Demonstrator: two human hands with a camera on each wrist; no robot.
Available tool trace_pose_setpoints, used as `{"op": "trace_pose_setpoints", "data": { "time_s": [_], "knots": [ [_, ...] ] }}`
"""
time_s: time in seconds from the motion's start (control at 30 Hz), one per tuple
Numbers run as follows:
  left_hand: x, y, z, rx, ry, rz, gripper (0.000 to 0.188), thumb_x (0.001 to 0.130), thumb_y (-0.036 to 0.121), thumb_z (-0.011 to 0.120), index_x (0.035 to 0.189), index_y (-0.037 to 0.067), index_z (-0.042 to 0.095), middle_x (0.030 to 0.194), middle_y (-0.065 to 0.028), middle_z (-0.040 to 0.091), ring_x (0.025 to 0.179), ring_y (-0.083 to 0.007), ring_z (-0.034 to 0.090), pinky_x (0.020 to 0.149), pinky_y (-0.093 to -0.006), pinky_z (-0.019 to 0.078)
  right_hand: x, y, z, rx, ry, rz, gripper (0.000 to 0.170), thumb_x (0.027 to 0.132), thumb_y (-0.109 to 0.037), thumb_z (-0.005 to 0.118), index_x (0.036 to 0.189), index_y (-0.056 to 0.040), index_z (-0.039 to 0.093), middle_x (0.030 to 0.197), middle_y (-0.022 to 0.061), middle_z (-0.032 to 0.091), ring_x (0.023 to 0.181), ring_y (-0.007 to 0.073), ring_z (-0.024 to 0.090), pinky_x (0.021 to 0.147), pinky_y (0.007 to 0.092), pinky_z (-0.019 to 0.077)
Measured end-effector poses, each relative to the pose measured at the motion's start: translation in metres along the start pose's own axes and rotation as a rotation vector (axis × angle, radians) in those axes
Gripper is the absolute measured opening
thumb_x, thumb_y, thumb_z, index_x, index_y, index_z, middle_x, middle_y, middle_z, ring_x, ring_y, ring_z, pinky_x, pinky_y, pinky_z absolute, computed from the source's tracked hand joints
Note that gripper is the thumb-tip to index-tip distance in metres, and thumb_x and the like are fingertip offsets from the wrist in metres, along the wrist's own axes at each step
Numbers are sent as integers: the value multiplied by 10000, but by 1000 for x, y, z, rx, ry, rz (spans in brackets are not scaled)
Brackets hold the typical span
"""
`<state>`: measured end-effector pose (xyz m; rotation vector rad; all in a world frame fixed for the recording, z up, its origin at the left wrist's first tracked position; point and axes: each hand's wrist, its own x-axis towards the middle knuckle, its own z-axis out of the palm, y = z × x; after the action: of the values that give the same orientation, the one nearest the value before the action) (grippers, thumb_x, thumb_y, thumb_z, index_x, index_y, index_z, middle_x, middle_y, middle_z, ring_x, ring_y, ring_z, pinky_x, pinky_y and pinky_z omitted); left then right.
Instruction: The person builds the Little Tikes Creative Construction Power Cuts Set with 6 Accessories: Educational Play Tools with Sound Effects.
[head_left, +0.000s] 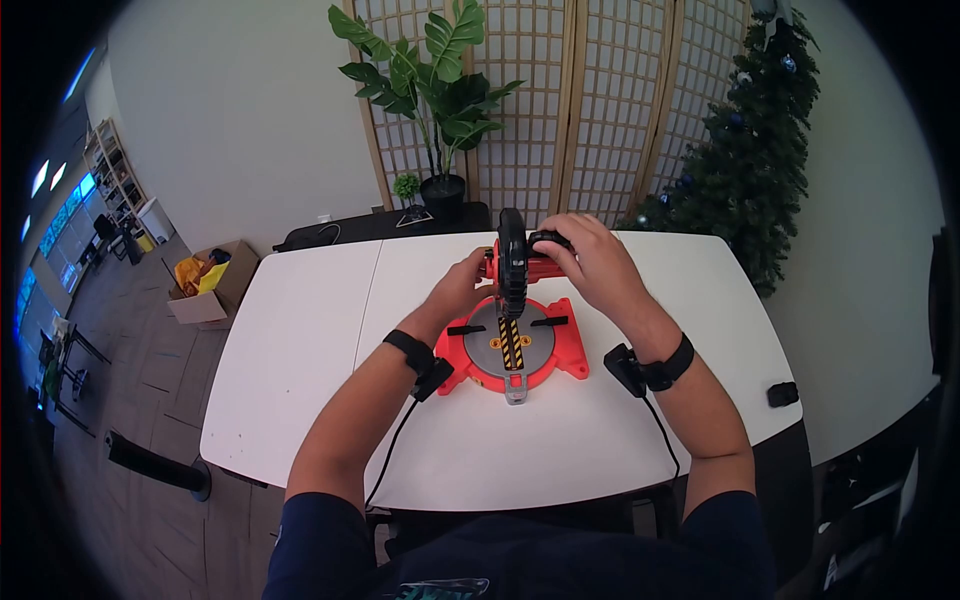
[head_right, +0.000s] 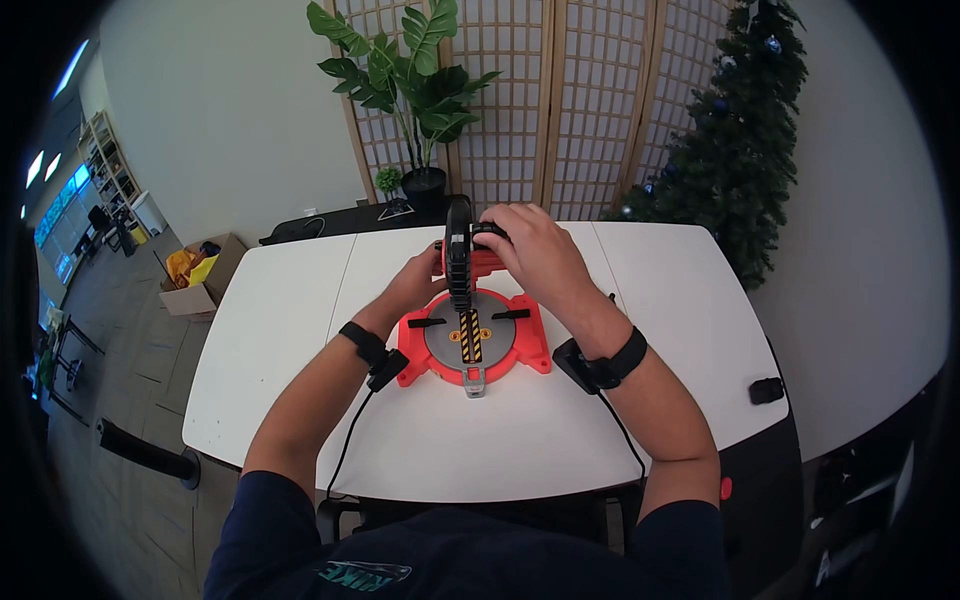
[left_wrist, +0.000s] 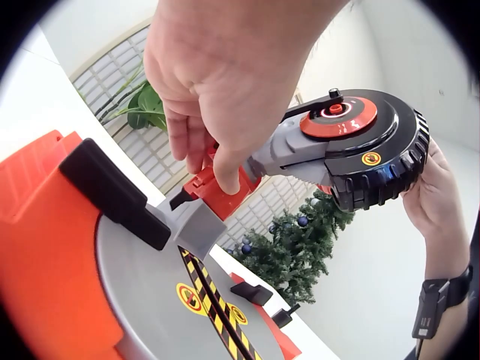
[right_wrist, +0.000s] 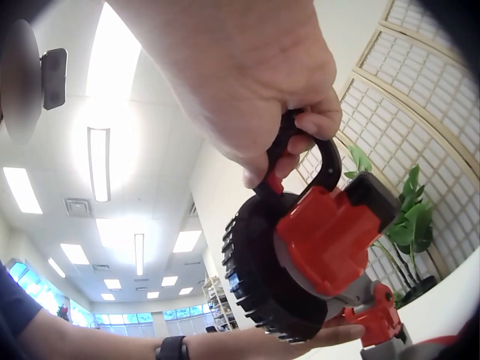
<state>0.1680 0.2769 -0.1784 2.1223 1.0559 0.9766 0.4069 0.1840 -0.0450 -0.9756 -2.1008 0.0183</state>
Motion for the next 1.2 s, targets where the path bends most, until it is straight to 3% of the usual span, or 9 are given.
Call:
{"op": "trace_pose_setpoints", "data": {
  "time_s": [0.47, 0.53, 0.67, 0.73, 0.97, 1.07, 1.13, 1.2],
  "knots": [
    [-11, 9, 4, 132, 5, -39, 555, 808, 113, 806, 1282, 29, 530, 1139, -150, 682, 1127, -308, 642, 1000, -406, 487, 3, 14, 4, 14, -46, -32, 202, 954, -215, 642, 1048, -36, 650, 908, 118, 640, 884, 301, 591, 803, 397, 478],
    [-11, 17, 5, 147, -26, -52, 660, 787, 81, 823, 1363, 45, 504, 1265, -155, 649, 1218, -302, 604, 1078, -399, 463, 2, 16, 7, 7, -25, -45, 212, 957, -225, 640, 1037, -29, 645, 896, 121, 635, 884, 303, 587, 801, 399, 476],
    [-12, 38, 6, 36, 74, -29, 648, 761, 22, 821, 1347, 62, 547, 1275, -116, 657, 1226, -281, 607, 1085, -389, 463, 3, 12, 4, -50, -85, 30, 292, 959, -306, 636, 1000, -17, 629, 943, 127, 656, 942, 315, 606, 806, 414, 504],
    [-5, 34, 7, -19, -93, 28, 578, 760, -29, 795, 1297, 72, 606, 1281, -84, 664, 1229, -252, 611, 1090, -373, 465, 1, 9, 9, -49, -57, 16, 282, 959, -291, 635, 983, -10, 624, 917, 135, 645, 915, 318, 592, 804, 410, 487],
    [-5, 12, 25, -30, -23, 77, 535, 760, -62, 769, 1261, 83, 649, 1301, -51, 658, 1207, -239, 625, 1072, -372, 484, 0, 12, 15, -30, -21, -10, 276, 954, -279, 639, 948, -3, 621, 883, 136, 631, 886, 318, 572, 789, 413, 462],
    [-10, 20, 23, 136, 22, 115, 570, 769, -16, 787, 1301, 62, 599, 1311, -94, 633, 1204, -264, 620, 1058, -377, 493, 0, 14, 11, 12, -55, -1, 265, 955, -273, 636, 955, -8, 623, 880, 131, 628, 883, 308, 560, 789, 410, 458],
    [-14, 30, 19, 174, 27, -111, 638, 764, 43, 818, 1330, 36, 524, 1316, -157, 593, 1204, -296, 611, 1045, -381, 501, 2, 16, 10, 17, -75, -2, 261, 956, -272, 635, 955, -11, 623, 882, 125, 626, 885, 303, 551, 797, 406, 456],
    [-16, 21, 20, 175, 41, -98, 674, 762, 67, 828, 1338, 29, 481, 1289, -175, 586, 1198, -305, 609, 1045, -385, 502, 3, 20, 10, 23, -92, -7, 257, 956, -271, 635, 956, -14, 623, 884, 118, 623, 887, 299, 543, 804, 402, 454]
  ]
}}
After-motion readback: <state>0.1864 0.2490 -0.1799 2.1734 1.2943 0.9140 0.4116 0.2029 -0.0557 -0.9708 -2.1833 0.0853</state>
